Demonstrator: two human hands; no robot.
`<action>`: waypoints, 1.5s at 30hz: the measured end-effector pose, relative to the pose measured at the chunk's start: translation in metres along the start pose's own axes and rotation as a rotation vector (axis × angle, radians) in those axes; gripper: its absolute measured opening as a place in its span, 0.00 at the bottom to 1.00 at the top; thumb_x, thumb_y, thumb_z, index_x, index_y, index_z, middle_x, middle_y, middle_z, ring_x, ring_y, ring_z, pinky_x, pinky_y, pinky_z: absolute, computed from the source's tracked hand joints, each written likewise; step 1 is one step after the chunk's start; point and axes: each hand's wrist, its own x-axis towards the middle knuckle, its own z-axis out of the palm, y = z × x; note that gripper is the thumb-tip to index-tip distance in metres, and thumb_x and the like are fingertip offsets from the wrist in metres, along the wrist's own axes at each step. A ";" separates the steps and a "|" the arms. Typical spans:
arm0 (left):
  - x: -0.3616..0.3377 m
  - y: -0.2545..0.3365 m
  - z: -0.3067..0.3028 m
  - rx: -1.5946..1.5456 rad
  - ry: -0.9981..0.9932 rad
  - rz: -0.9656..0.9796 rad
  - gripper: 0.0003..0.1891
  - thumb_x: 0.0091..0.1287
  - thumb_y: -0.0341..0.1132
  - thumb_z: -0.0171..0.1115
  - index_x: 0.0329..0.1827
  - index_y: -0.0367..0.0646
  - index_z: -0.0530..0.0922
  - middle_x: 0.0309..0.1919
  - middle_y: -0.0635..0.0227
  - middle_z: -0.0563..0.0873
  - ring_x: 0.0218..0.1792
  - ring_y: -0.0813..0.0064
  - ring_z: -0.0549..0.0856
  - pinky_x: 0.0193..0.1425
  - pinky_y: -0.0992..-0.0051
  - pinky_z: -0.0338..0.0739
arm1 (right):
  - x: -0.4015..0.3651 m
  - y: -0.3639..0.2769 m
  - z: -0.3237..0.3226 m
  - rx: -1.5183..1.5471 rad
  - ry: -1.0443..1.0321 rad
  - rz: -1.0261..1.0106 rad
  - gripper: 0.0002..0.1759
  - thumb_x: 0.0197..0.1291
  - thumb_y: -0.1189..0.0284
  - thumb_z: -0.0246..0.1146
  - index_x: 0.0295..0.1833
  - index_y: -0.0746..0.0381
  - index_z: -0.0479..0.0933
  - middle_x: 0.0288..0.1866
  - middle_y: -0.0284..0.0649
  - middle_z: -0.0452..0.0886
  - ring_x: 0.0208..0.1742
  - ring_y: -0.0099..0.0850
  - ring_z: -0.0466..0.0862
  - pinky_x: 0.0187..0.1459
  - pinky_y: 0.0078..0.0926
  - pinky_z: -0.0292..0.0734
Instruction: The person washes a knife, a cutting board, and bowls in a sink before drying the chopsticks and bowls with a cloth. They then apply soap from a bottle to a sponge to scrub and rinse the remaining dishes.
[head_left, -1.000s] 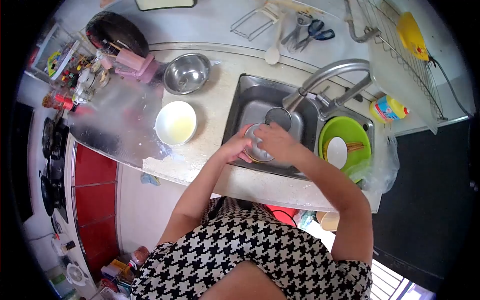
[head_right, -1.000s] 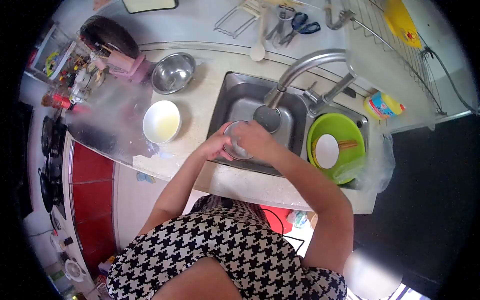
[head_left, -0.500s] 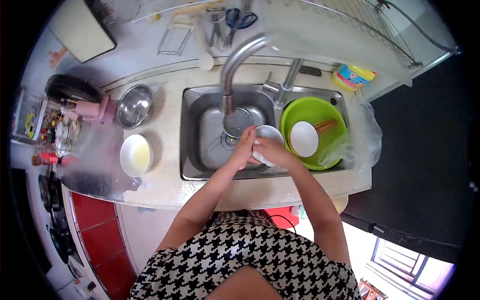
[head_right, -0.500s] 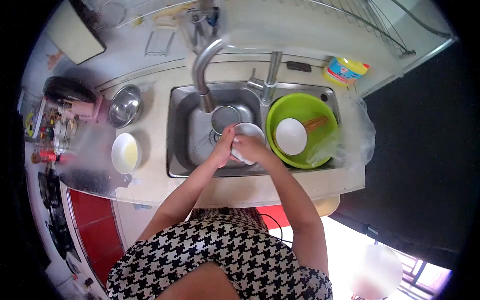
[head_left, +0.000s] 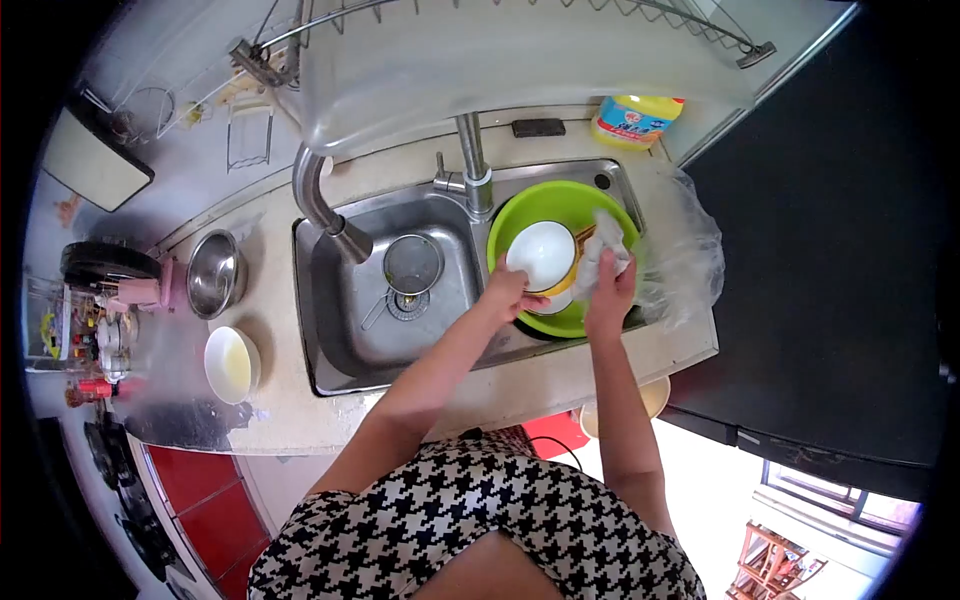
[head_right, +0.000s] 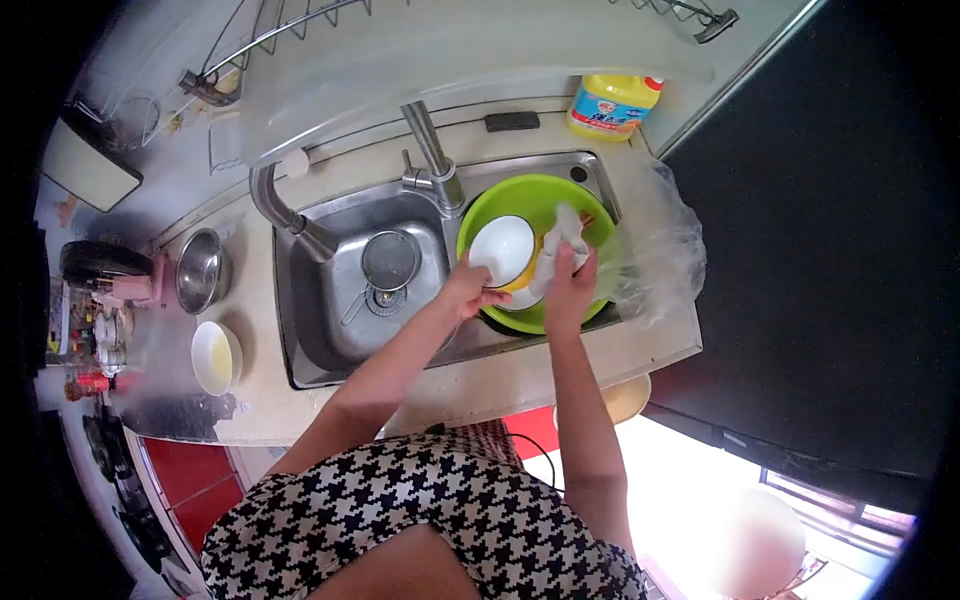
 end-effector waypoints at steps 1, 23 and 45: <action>0.008 -0.011 -0.002 -0.052 -0.034 -0.111 0.27 0.59 0.22 0.45 0.62 0.51 0.56 0.39 0.53 0.79 0.27 0.62 0.82 0.15 0.75 0.75 | -0.002 0.007 0.003 -0.139 0.059 -0.079 0.21 0.62 0.60 0.57 0.51 0.66 0.71 0.44 0.39 0.76 0.42 0.26 0.76 0.43 0.24 0.72; 0.035 -0.017 -0.022 0.606 0.096 0.216 0.27 0.57 0.23 0.48 0.63 0.44 0.63 0.48 0.46 0.76 0.33 0.48 0.82 0.29 0.64 0.82 | 0.000 0.062 -0.035 -0.348 -0.026 0.130 0.13 0.61 0.67 0.53 0.48 0.62 0.72 0.43 0.38 0.78 0.39 0.25 0.79 0.29 0.24 0.76; -0.162 0.027 -0.310 -0.819 0.439 0.698 0.30 0.65 0.58 0.51 0.52 0.37 0.66 0.44 0.53 0.76 0.47 0.63 0.79 0.54 0.65 0.75 | -0.111 0.004 0.169 -0.128 -0.802 0.606 0.19 0.62 0.60 0.56 0.49 0.64 0.73 0.39 0.36 0.78 0.36 0.25 0.78 0.37 0.23 0.74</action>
